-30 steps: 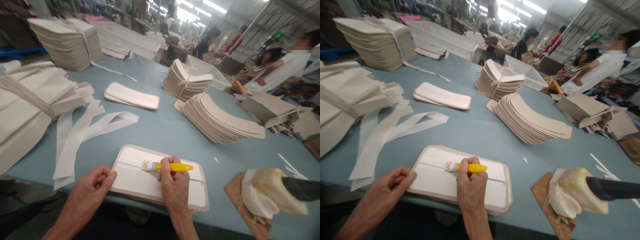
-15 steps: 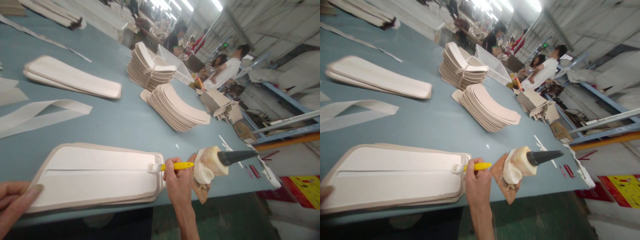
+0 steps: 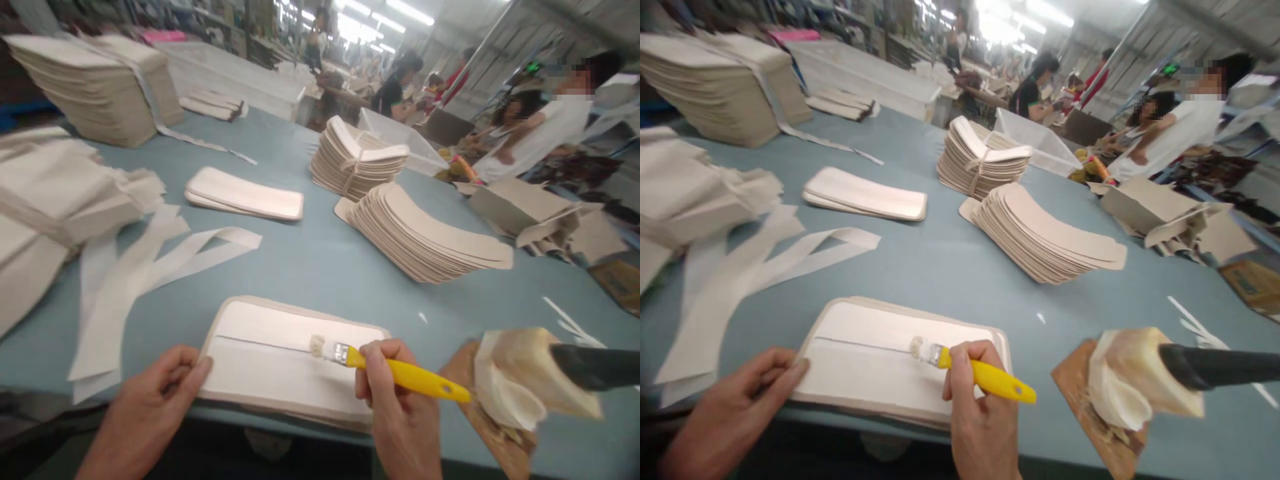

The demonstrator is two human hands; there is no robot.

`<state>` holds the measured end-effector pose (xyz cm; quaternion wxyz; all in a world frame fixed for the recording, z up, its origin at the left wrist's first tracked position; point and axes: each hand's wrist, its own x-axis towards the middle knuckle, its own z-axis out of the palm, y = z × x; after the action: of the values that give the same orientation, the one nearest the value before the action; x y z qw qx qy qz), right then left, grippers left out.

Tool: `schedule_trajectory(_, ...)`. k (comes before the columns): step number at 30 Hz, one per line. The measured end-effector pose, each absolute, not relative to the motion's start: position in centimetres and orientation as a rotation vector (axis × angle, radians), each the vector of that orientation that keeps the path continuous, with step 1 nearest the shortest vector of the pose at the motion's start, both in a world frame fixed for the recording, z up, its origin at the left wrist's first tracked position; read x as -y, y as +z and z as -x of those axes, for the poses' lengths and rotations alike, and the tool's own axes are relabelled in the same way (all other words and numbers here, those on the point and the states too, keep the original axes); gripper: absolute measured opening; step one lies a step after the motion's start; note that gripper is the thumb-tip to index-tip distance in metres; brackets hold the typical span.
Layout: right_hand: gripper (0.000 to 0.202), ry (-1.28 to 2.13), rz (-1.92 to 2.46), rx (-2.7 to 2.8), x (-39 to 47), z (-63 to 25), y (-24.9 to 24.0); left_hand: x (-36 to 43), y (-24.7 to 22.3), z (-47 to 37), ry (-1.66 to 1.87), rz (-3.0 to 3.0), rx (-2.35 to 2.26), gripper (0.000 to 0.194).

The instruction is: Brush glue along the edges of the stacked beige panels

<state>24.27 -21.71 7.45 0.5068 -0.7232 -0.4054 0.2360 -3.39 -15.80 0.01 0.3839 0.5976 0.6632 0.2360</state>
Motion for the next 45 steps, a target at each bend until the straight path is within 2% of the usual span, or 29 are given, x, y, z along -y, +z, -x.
schedule_trajectory(4,0.039,0.810,1.579,1.062,19.7,-19.1,6.2,16.0,1.1,3.1,0.606,-1.533,-1.679,0.056)
schedule_trajectory(10,0.039,0.778,1.514,1.026,16.3,-15.3,4.6,16.4,1.2,3.0,0.646,-1.525,-1.633,0.047)
schedule_trajectory(16,0.038,0.880,1.494,1.031,16.7,-13.1,3.9,16.4,1.1,3.1,0.607,-1.464,-1.604,0.053)
schedule_trajectory(19,0.038,0.909,1.488,1.074,17.3,-13.1,4.2,16.4,1.0,3.1,0.613,-1.444,-1.608,0.056)
schedule_trajectory(24,0.037,0.764,1.501,1.072,16.4,-13.6,4.6,16.5,1.1,3.2,0.640,-1.444,-1.590,0.051)
schedule_trajectory(31,0.036,0.915,1.456,1.304,16.9,-14.1,4.4,16.2,1.5,3.0,0.682,-1.389,-1.561,0.051)
schedule_trajectory(35,0.037,0.864,1.492,1.396,17.2,-16.0,5.3,16.3,1.4,3.1,0.670,-1.394,-1.571,0.050)
schedule_trajectory(39,0.032,0.733,1.432,1.406,17.1,-16.4,5.7,16.2,1.6,3.1,0.669,-1.372,-1.562,0.050)
schedule_trajectory(45,0.026,0.844,1.318,1.625,17.1,-16.5,5.1,16.1,1.9,2.8,0.706,-1.376,-1.572,0.049)
